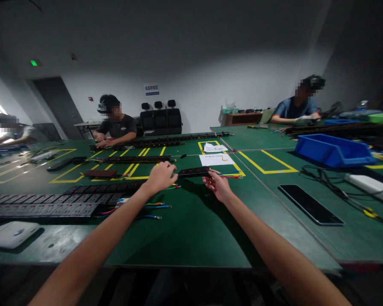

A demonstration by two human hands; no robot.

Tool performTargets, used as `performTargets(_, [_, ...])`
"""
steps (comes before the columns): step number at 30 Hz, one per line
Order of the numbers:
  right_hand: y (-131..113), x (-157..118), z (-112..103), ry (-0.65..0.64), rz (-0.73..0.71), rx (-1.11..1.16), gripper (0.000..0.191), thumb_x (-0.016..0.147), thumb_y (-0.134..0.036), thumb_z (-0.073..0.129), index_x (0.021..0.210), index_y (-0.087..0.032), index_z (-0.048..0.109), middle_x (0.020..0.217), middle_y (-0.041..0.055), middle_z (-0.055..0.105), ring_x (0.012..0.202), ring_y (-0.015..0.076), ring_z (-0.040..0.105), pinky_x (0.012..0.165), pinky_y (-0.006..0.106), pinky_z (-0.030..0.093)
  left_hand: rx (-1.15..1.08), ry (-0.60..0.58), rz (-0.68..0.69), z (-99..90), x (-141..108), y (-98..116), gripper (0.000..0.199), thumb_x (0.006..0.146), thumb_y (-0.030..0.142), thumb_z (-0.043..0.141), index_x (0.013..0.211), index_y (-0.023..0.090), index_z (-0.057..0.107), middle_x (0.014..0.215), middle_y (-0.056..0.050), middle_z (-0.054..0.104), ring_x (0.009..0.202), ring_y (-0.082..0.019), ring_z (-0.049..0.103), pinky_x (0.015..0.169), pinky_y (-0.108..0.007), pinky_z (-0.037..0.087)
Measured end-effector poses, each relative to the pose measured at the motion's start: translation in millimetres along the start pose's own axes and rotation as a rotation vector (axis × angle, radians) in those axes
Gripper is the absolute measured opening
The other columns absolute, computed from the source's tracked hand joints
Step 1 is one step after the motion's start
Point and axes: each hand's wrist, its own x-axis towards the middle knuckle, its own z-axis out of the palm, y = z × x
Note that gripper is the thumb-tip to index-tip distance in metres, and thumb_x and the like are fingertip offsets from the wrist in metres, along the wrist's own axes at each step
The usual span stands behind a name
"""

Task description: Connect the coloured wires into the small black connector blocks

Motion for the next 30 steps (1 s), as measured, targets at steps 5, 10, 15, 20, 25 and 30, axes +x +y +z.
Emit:
performTargets(5, [0.1,0.1,3.5,0.017,0.009,-0.008,0.018,0.091,-0.018,0.066,0.108,-0.02,0.059,0.071,0.0047,0.074,0.058,0.0137,0.07,0.048,0.016,0.054,0.101,-0.426,-0.318,11.3,-14.8,-90.0,0.064,0.089,0.065,0.051,0.127,0.016,0.066,0.13,-0.026,0.064,0.119,-0.042,0.061,0.093,-0.051,0.05])
performTargets(10, [-1.8,-2.9,5.8,0.015,0.027,-0.004,0.017,0.094,-0.016,0.061,0.111,-0.019,0.06,0.071,0.0054,0.074,0.055,0.0124,0.069,0.045,0.014,0.052,0.055,-0.405,-0.247,20.4,-31.8,-126.9,0.057,0.079,0.062,0.059,0.121,0.024,0.068,0.124,-0.014,0.072,0.112,-0.036,0.067,0.091,-0.044,0.053])
performTargets(15, [-5.5,-5.1,4.8,0.029,0.044,0.003,0.019,0.095,-0.014,0.06,0.113,-0.019,0.06,0.069,0.0041,0.074,0.052,0.0113,0.066,0.042,0.014,0.05,0.033,-0.415,-0.305,16.0,-28.6,-146.4,0.052,0.076,0.054,0.062,0.119,0.026,0.07,0.128,-0.01,0.071,0.114,-0.034,0.067,0.091,-0.043,0.054])
performTargets(20, [-4.1,-3.7,4.3,0.053,0.036,0.018,0.018,0.096,-0.012,0.057,0.111,-0.019,0.061,0.067,0.0037,0.073,0.048,0.0096,0.062,0.04,0.012,0.046,0.045,-0.462,-0.335,14.7,-32.8,-182.0,0.053,0.078,0.054,0.061,0.121,0.024,0.068,0.131,-0.01,0.07,0.116,-0.032,0.067,0.095,-0.041,0.053])
performTargets(25, [-1.8,-0.6,4.2,0.064,0.047,0.026,0.018,0.094,-0.013,0.06,0.11,-0.021,0.061,0.068,0.0024,0.072,0.047,0.0096,0.061,0.04,0.013,0.046,0.027,-0.446,-0.337,14.3,-51.3,-223.1,0.058,0.075,0.053,0.064,0.125,0.024,0.069,0.13,-0.01,0.071,0.117,-0.03,0.067,0.099,-0.036,0.051])
performTargets(30, [-4.1,-3.1,7.8,0.074,0.066,0.011,0.017,0.095,-0.012,0.057,0.111,-0.019,0.061,0.066,0.0037,0.072,0.044,0.0089,0.058,0.038,0.013,0.041,0.011,-0.436,-0.322,15.5,-71.4,-261.1,0.061,0.073,0.051,0.063,0.124,0.019,0.07,0.128,-0.01,0.072,0.115,-0.029,0.069,0.1,-0.033,0.052])
